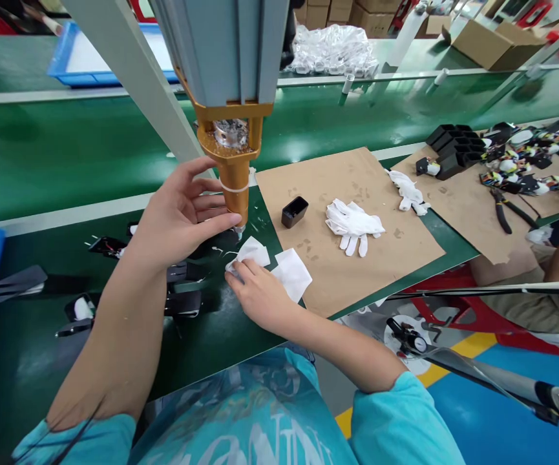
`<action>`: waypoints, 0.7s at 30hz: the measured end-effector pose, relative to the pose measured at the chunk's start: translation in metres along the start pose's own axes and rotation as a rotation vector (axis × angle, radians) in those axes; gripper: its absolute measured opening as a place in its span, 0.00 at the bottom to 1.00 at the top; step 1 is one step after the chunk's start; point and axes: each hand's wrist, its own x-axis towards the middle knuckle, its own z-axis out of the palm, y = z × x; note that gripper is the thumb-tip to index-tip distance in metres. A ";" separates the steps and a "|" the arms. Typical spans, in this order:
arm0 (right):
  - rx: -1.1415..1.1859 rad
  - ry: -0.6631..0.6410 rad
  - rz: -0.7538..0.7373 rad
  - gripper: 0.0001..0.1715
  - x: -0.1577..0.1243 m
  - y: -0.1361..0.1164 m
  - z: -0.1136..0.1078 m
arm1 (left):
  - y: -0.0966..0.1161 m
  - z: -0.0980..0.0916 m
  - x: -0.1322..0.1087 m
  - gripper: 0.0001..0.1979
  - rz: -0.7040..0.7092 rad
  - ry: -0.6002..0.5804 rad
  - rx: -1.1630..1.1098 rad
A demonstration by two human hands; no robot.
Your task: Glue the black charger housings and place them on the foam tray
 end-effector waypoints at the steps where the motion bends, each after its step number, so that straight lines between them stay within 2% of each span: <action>1: -0.005 -0.014 -0.015 0.23 0.001 0.000 0.001 | 0.000 0.000 0.000 0.35 0.000 -0.001 -0.005; 6: -0.045 -0.011 -0.025 0.25 0.027 0.001 0.010 | 0.000 0.001 0.000 0.34 -0.003 -0.022 -0.006; 9: -0.010 -0.004 -0.004 0.25 0.049 0.001 0.015 | 0.000 0.001 0.000 0.35 -0.003 -0.024 0.004; 11: 0.014 -0.018 -0.032 0.23 0.054 0.002 0.015 | -0.001 0.000 0.000 0.35 -0.004 -0.023 -0.004; 16: 0.039 -0.060 -0.146 0.22 0.030 0.012 -0.003 | 0.000 -0.001 0.000 0.34 0.003 -0.023 -0.028; 18: 0.032 -0.038 -0.127 0.22 0.022 0.016 -0.010 | -0.001 -0.002 0.000 0.34 0.018 -0.025 -0.016; 21: -0.052 0.015 -0.022 0.24 0.021 0.019 -0.012 | -0.002 -0.003 0.000 0.34 0.048 -0.037 0.028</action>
